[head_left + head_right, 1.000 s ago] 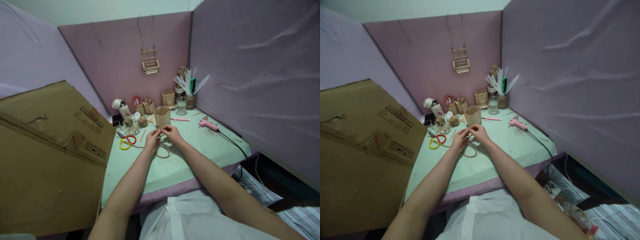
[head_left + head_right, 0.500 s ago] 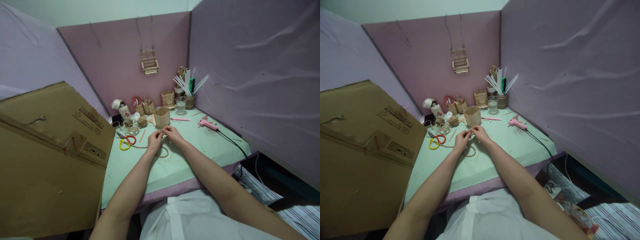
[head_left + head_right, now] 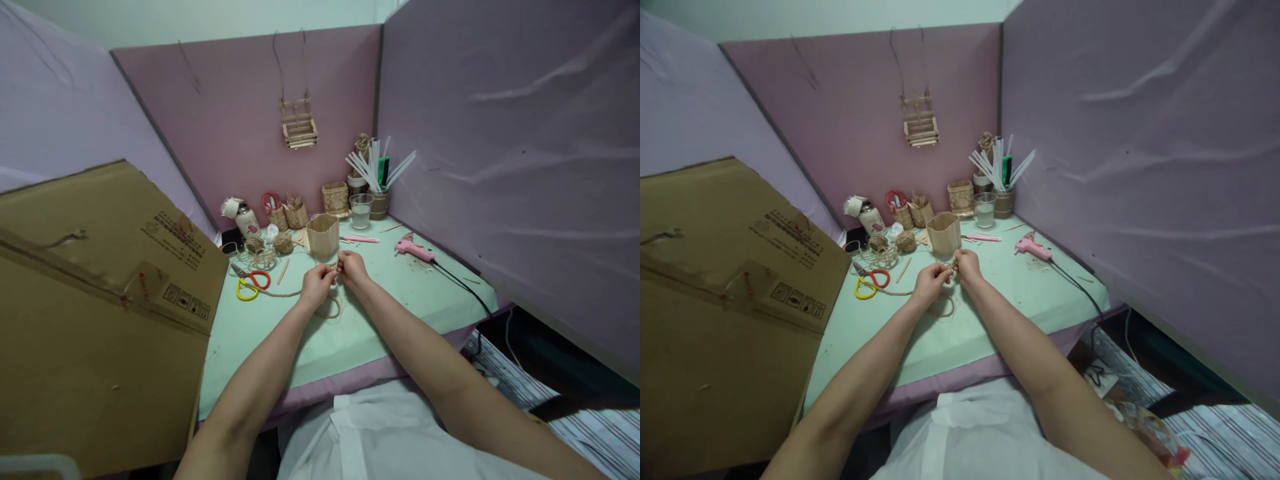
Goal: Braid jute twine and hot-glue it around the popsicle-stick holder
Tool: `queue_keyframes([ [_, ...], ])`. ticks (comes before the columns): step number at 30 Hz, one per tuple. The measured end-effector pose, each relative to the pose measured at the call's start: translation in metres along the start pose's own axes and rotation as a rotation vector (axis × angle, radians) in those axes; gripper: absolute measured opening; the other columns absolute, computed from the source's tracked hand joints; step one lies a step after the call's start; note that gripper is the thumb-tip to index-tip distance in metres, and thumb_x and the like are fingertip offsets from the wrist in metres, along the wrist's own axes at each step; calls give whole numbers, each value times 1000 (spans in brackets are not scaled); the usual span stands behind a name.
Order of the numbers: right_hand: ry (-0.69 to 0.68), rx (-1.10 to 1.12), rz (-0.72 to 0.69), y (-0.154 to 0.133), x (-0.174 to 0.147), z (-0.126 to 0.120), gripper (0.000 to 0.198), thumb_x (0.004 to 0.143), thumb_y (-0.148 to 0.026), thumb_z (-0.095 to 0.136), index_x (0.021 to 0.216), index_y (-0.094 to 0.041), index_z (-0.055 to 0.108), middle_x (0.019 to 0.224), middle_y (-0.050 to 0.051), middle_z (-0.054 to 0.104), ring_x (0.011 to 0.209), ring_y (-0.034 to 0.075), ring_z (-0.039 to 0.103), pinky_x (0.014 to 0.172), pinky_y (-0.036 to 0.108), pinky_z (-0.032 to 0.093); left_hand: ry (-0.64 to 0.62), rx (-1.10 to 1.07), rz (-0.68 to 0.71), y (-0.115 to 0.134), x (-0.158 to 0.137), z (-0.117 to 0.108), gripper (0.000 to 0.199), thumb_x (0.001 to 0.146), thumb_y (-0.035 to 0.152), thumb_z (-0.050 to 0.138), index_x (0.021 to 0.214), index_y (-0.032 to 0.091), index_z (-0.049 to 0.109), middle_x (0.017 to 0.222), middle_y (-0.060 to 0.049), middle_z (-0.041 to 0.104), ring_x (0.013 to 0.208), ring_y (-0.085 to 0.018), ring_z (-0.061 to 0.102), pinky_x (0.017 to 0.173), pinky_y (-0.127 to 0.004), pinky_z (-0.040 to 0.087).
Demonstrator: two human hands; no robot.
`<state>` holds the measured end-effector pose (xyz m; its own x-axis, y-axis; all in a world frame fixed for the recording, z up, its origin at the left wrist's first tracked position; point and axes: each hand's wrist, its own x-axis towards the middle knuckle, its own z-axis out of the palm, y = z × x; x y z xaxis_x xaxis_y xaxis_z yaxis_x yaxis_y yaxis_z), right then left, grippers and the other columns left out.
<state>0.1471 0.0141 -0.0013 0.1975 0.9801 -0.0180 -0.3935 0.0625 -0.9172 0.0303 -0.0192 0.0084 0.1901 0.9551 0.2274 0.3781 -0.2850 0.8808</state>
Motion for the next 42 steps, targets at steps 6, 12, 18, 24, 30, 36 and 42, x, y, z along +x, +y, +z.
queue_keyframes([
  [6, -77, 106, 4, -11, -5, 0, 28, 66, -33, 69, 59, -22, 44, 47, -8, 39, 44, 7, 36, 45, 21, 29, 36, -186, -27, -1, 1, -2, 20, 73, 35, 62, 67, 17, 64, 58, 0, 62, 59, -14, 54, 65, -28, 41],
  [12, -156, 155, 71, -25, -6, -2, 33, 64, -45, 72, 64, -20, 50, 57, -6, 46, 50, 7, 39, 47, 20, 31, 118, -325, -79, -3, 5, -7, 26, 70, 38, 67, 81, 15, 70, 62, -1, 64, 64, -15, 58, 66, -27, 44],
  [18, -174, 32, 175, -21, -4, -6, 35, 73, -53, 65, 66, -19, 56, 55, -4, 51, 47, 8, 40, 45, 22, 29, 112, -270, -7, -5, 6, -10, 20, 75, 34, 63, 79, 15, 71, 61, 1, 61, 65, -14, 56, 67, -25, 43],
  [24, -240, -128, 172, -18, -13, -3, 32, 68, -49, 75, 70, -18, 66, 65, 1, 63, 58, 11, 50, 49, 21, 32, 91, -225, 13, -8, 6, -10, 20, 77, 28, 59, 83, 15, 72, 68, -2, 66, 69, -15, 57, 73, -27, 45],
  [30, -237, -139, 82, -19, -16, -1, 33, 56, -44, 81, 66, -20, 59, 59, -4, 55, 58, 11, 50, 55, 24, 41, 44, -170, 24, -8, 4, -10, 17, 75, 28, 59, 71, 16, 69, 67, -2, 66, 71, -16, 57, 75, -29, 46],
  [36, -8, -197, -23, -9, 2, -12, 34, 69, -51, 67, 67, -21, 50, 56, -5, 45, 52, 10, 42, 47, 22, 31, -35, -198, 55, -4, 1, -8, 19, 76, 32, 62, 75, 15, 71, 66, -3, 66, 69, -17, 58, 74, -32, 48],
  [42, 47, -368, -155, -6, 5, -14, 25, 75, -43, 61, 67, -21, 52, 63, -1, 52, 62, 15, 46, 55, 26, 37, 60, -204, 2, -8, 5, -10, 20, 78, 31, 60, 77, 15, 72, 67, -2, 65, 70, -16, 58, 74, -30, 48],
])
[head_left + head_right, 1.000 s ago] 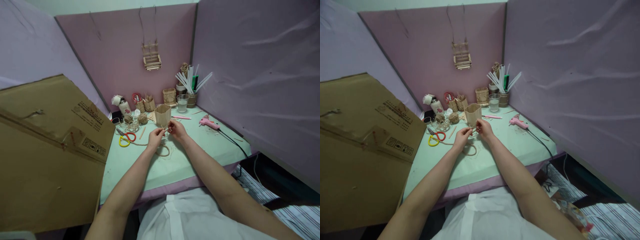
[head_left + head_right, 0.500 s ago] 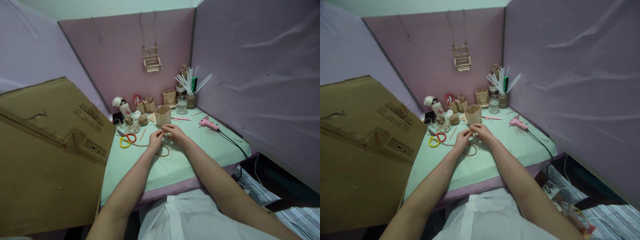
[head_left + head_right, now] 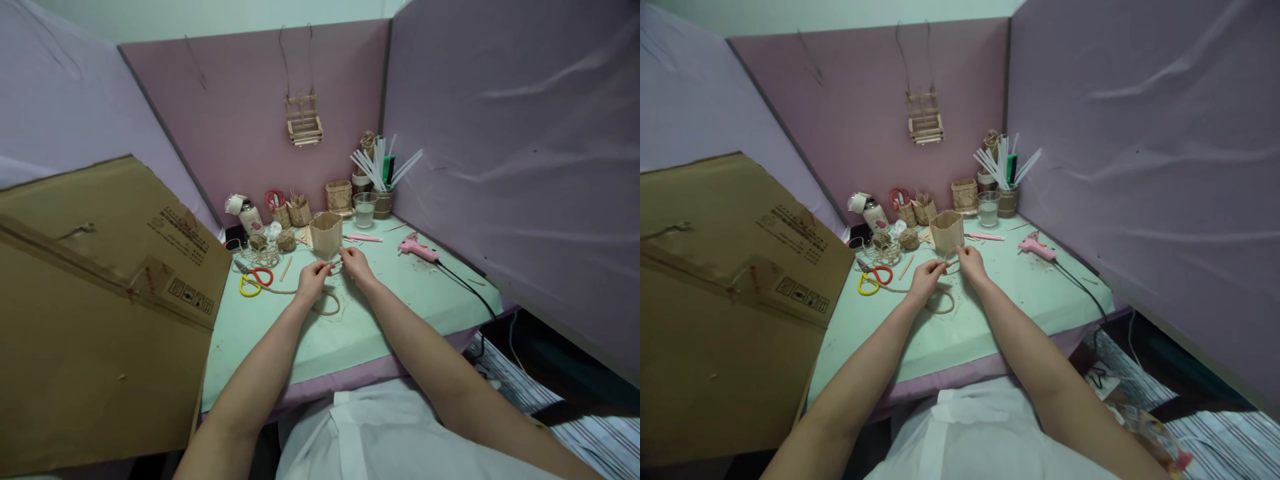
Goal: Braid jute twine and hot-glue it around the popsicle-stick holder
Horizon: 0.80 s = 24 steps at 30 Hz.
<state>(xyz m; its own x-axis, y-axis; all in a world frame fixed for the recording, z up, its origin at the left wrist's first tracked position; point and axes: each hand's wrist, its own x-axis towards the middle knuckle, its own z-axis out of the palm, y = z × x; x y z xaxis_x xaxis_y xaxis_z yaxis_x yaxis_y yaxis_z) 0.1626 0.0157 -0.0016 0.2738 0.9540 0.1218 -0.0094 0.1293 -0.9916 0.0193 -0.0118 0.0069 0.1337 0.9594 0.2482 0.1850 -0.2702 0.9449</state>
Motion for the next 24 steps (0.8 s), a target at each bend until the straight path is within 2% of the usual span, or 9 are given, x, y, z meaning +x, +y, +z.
queue_keyframes([
  [3, -11, -44, -153, -9, -7, 2, 11, 71, -29, 64, 76, -22, 57, 80, 1, 56, 78, 17, 49, 71, 27, 42, 90, 18, -44, -2, 3, -4, 21, 78, 29, 58, 81, 14, 72, 66, -2, 64, 70, -15, 59, 72, -28, 46],
  [5, -87, -59, -235, -16, -13, 4, 13, 67, -22, 66, 79, -23, 62, 89, 2, 57, 83, 17, 51, 77, 29, 43, 122, 31, -64, -3, 5, -6, 21, 78, 28, 56, 82, 14, 71, 66, -2, 64, 70, -16, 59, 70, -27, 46],
  [10, -301, -76, -311, -21, -22, 8, 12, 67, -19, 68, 78, -24, 69, 91, 2, 57, 79, 17, 53, 74, 30, 44, 124, 34, -64, -5, 6, -6, 20, 77, 27, 55, 80, 15, 70, 70, -3, 66, 72, -16, 60, 72, -27, 45],
  [14, -280, -51, -235, -17, -20, 8, 4, 69, -24, 67, 68, -22, 64, 76, 0, 58, 75, 16, 52, 70, 28, 41, 68, 57, -31, -4, 5, -6, 18, 76, 26, 56, 77, 16, 70, 64, -1, 64, 68, -16, 57, 71, -27, 43],
  [18, -296, -1, -77, -13, -17, 6, 16, 71, -35, 66, 68, -20, 60, 63, -2, 57, 61, 13, 49, 57, 24, 37, -5, 130, 21, -2, 3, -7, 19, 78, 26, 54, 75, 16, 70, 63, -1, 63, 66, -15, 56, 69, -26, 43],
  [24, -373, 72, 88, -12, -17, 5, 29, 68, -46, 73, 71, -17, 67, 60, 1, 60, 57, 11, 49, 47, 20, 32, 9, 108, 17, -1, 3, -6, 19, 78, 28, 54, 76, 17, 70, 67, -1, 65, 69, -16, 57, 71, -27, 43],
])
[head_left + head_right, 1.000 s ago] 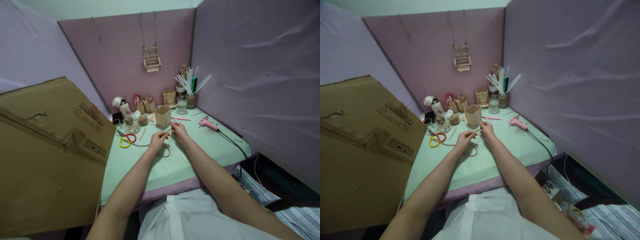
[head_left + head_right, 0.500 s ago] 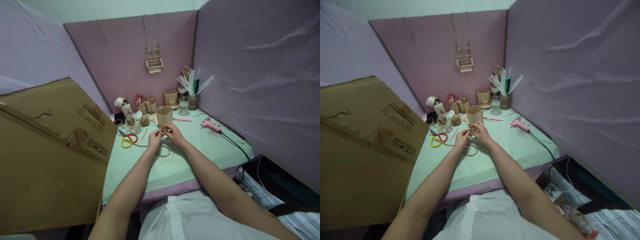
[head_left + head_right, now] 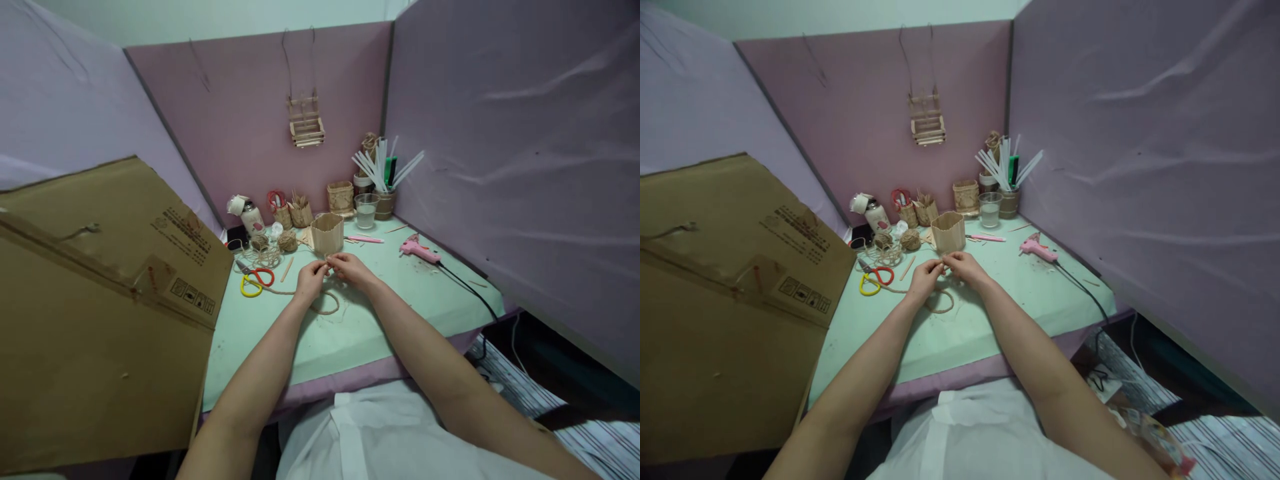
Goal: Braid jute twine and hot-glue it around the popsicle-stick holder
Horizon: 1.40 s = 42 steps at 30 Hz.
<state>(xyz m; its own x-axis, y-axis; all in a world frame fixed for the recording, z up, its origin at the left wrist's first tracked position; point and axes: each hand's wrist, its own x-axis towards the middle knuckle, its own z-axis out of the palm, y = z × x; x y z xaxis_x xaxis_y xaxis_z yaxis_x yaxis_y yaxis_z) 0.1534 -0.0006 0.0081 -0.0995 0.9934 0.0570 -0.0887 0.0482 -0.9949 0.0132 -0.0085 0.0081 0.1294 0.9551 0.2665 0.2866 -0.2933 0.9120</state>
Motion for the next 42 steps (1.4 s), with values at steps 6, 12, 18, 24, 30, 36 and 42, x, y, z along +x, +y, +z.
queue_keyframes([
  [6, 30, 138, -24, -6, 0, -1, 31, 60, -44, 79, 72, -18, 67, 67, -1, 61, 62, 11, 52, 54, 21, 35, -114, -251, -176, 4, 0, -2, 28, 76, 42, 63, 77, 14, 69, 64, -2, 61, 52, -9, 42, 52, -24, 33],
  [12, 97, 295, -45, -12, 0, -5, 37, 58, -48, 81, 68, -19, 60, 60, -6, 49, 57, 8, 45, 54, 21, 35, -338, -477, -402, 17, -1, -19, 40, 68, 49, 74, 83, 13, 69, 61, 1, 53, 48, -5, 37, 45, -20, 27],
  [18, 235, 462, -127, -13, 6, -9, 35, 60, -45, 82, 75, -21, 62, 62, -6, 49, 57, 8, 44, 52, 21, 36, -478, -431, -431, 36, -2, -41, 41, 63, 47, 80, 84, 13, 69, 62, 1, 54, 47, -3, 39, 47, -19, 28],
  [24, 342, 614, -226, -21, 11, -27, 34, 64, -43, 82, 77, -23, 59, 63, -6, 51, 55, 7, 45, 51, 19, 42, -529, -193, -348, 56, -9, -89, 42, 70, 54, 72, 82, 14, 69, 54, 2, 48, 41, -4, 29, 40, -20, 18],
  [30, 351, 684, -258, -38, 10, -44, 31, 64, -40, 83, 77, -22, 61, 63, -8, 55, 57, 5, 51, 55, 15, 47, -304, 171, -181, 70, -17, -139, 36, 70, 50, 69, 80, 15, 71, 59, 0, 55, 54, -9, 44, 50, -21, 32],
  [36, 423, 430, -317, -54, 15, -66, 29, 66, -44, 78, 78, -23, 61, 95, -3, 68, 82, 8, 62, 66, 18, 52, 24, 216, -160, 48, -15, -163, 34, 62, 46, 74, 76, 15, 73, 61, -2, 63, 58, -13, 50, 53, -23, 37],
  [42, 538, -62, -85, -38, 17, -82, 24, 77, -44, 60, 80, -20, 62, 79, 1, 67, 73, 12, 64, 62, 22, 49, 265, -172, -202, 18, -8, -149, 48, 54, 47, 81, 85, 12, 72, 68, -4, 67, 56, -10, 52, 56, -24, 42],
])
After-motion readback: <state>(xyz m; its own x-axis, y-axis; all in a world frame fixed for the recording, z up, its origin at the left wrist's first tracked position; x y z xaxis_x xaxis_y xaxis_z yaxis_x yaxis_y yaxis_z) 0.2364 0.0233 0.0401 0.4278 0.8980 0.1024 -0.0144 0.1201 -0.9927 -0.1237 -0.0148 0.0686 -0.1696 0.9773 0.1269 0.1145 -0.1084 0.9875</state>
